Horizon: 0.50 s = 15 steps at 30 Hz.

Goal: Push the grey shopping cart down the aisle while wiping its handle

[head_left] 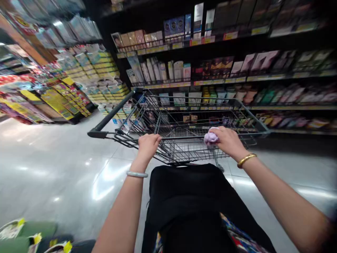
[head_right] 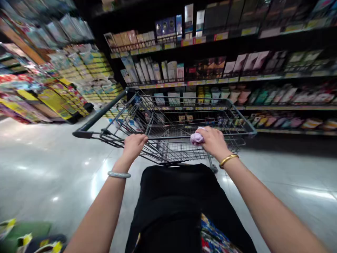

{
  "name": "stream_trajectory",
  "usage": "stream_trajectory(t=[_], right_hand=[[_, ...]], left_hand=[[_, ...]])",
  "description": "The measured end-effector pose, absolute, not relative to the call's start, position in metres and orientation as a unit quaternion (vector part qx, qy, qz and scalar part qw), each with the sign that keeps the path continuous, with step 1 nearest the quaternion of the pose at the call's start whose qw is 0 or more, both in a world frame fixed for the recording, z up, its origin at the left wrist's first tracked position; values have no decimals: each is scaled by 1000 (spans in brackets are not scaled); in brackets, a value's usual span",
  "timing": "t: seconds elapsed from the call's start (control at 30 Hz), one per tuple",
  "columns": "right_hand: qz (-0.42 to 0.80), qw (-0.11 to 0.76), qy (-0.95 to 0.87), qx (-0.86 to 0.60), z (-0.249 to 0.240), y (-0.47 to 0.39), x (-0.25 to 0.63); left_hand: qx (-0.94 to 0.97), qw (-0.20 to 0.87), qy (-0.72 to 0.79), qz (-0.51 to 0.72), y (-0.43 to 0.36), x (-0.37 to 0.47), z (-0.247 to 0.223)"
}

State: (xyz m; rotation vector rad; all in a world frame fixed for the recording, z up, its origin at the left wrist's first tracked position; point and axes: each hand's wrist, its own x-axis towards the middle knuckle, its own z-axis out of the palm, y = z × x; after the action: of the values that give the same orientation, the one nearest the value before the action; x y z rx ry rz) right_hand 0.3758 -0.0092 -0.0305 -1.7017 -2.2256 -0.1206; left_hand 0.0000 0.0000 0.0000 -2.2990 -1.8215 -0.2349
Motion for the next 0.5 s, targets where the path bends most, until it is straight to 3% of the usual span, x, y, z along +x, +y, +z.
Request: stream_trajectory(t=[0.2,0.33,0.5], right_hand=[[-101,209,-762,-605,-37,-19,339],[-68,187,-799,-567,-34,-17,382],[-126,169,-749,-628,-46,-22,437]], left_hand=[[-766,98,-630,-84,0,3,-3],[-773,94,-622,-84,0,-4,-3],[-772,103,-620,-92,-2,-6,-5]])
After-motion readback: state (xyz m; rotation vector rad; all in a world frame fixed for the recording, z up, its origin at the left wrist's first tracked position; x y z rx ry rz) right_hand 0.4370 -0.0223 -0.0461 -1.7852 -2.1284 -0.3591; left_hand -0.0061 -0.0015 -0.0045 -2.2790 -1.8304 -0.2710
